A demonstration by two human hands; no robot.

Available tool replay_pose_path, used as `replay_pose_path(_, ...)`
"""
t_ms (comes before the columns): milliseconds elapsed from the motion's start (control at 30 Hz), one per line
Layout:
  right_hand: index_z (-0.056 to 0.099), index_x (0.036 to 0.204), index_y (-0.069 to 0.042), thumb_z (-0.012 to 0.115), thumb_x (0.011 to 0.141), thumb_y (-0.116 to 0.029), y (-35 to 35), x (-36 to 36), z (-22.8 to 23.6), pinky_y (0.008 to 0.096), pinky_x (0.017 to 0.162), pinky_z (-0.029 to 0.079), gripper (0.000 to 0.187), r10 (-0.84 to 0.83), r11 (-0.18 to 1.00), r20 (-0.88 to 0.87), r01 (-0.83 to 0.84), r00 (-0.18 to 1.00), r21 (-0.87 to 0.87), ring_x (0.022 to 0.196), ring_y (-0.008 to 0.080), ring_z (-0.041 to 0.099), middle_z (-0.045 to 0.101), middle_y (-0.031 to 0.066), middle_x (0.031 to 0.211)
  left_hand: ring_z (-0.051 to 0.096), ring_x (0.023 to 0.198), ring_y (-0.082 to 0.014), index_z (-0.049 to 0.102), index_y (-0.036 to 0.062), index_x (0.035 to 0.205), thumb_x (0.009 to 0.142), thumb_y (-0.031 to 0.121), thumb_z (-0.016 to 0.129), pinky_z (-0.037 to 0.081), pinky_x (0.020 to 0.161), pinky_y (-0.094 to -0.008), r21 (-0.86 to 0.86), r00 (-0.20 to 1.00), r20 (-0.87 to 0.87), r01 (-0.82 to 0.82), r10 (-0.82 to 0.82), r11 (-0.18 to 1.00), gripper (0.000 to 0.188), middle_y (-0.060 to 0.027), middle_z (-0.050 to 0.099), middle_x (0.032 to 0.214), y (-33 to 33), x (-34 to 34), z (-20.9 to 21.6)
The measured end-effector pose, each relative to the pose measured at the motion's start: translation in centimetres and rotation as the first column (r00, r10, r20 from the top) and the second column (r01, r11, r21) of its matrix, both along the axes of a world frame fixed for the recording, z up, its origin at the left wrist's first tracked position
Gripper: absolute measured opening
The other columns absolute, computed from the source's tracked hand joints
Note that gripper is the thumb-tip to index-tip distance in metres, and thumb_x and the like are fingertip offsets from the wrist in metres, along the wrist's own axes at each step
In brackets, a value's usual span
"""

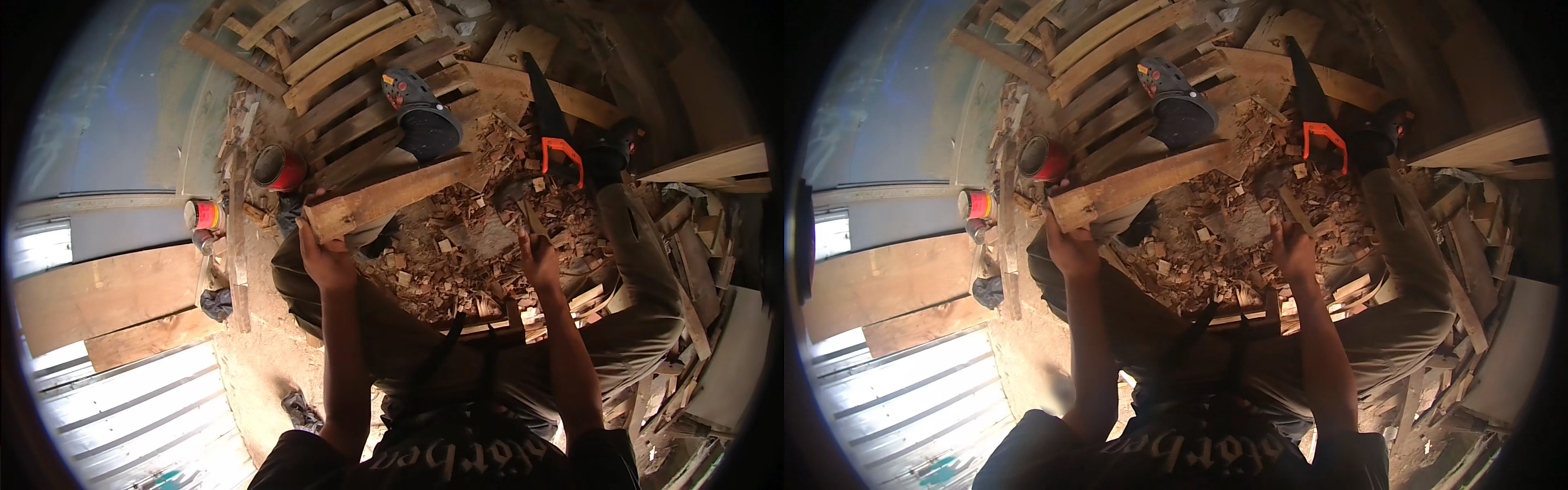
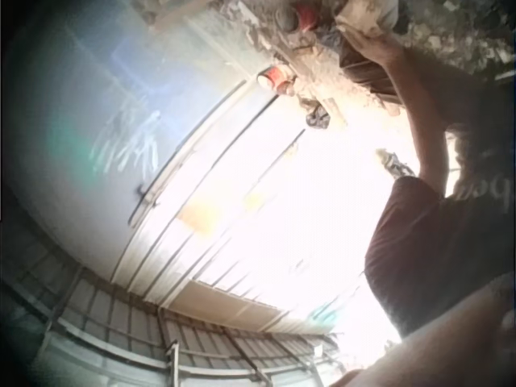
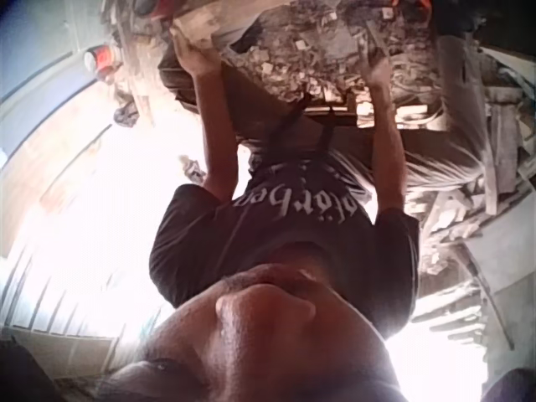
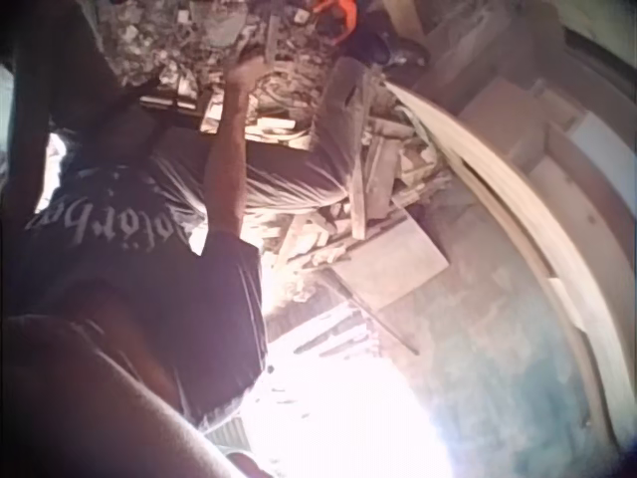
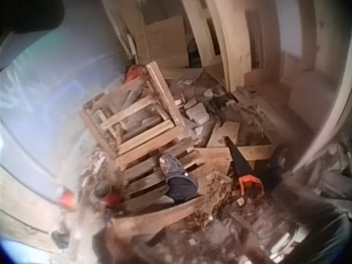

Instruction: The person uses a hand saw to cut a wooden plank from a pallet. They then use a chisel to split a smaller piece of wood into two parts.

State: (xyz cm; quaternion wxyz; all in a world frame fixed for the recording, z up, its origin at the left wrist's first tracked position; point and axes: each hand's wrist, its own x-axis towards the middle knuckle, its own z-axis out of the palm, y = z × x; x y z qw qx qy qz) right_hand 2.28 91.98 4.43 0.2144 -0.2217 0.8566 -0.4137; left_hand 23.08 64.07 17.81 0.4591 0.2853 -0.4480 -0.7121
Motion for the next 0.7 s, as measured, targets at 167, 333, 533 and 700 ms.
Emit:
replay_pose_path(167, 0.059, 0.09, 0.001, 0.052, 0.102, -0.037, -0.6, -0.3, -3.2, 0.0518, 0.063, 0.051, 0.041, -0.011, 0.994, -0.109, 0.023, 0.994, 0.11, 0.076, 0.0455, 0.065, 0.062, 0.025, 0.079, 0.044, 0.137, -0.0286, 0.035, 0.0008, 0.146, 0.107, 0.035, 0.039, 0.036, 0.114, -0.0484, -0.171, 0.998, -0.065, -0.014, 0.003, 0.985, 0.052, -0.0164, 0.043, 0.148, 2.0, -1.5, -0.4)
replay_pose_path(333, 0.06, 0.1, 0.002, 0.051, 0.101, -0.033, 0.5, 0.6, -7.7, 0.0522, 0.068, 0.053, 0.036, 0.012, 0.97, 0.074, -0.03, 0.997, 0.243, 0.079, 0.0454, 0.067, 0.065, 0.0262, 0.084, 0.038, 0.14, -0.0319, 0.025, 0.0045, 0.153, 0.099, 0.018, 0.052, 0.031, 0.116, -0.0518, -0.268, 0.998, -0.012, 0.059, -0.065, 0.962, 0.062, -0.0161, 0.03, 0.156, 3.1, -3.9, 1.2)
replay_pose_path(533, 0.057, 0.112, 0.007, 0.057, 0.097, -0.029, 0.9, 0.6, -8.3, 0.0535, 0.071, 0.057, 0.038, 0.144, 0.918, 0.192, -0.204, 0.971, 0.341, 0.085, 0.0455, 0.068, 0.067, 0.0308, 0.093, 0.036, 0.141, -0.0276, 0.016, 0.0035, 0.156, 0.096, 0.012, 0.057, 0.032, 0.116, -0.0465, -0.202, 0.975, -0.151, 0.131, -0.163, 0.971, 0.073, -0.0142, 0.029, 0.157, 2.1, -4.3, 1.9)
replay_pose_path(700, 0.056, 0.122, 0.005, 0.063, 0.093, -0.027, 0.9, -0.4, -7.7, 0.0487, 0.072, 0.057, 0.044, 0.091, 0.968, -0.047, -0.077, 0.995, 0.239, 0.081, 0.0419, 0.07, 0.07, 0.0255, 0.086, 0.042, 0.137, -0.0217, 0.022, 0.0011, 0.155, 0.097, 0.001, 0.056, 0.037, 0.112, -0.0366, -0.445, 0.989, 0.117, 0.132, -0.088, 0.886, 0.067, -0.0128, 0.034, 0.157, 3.7, -6.1, 1.7)
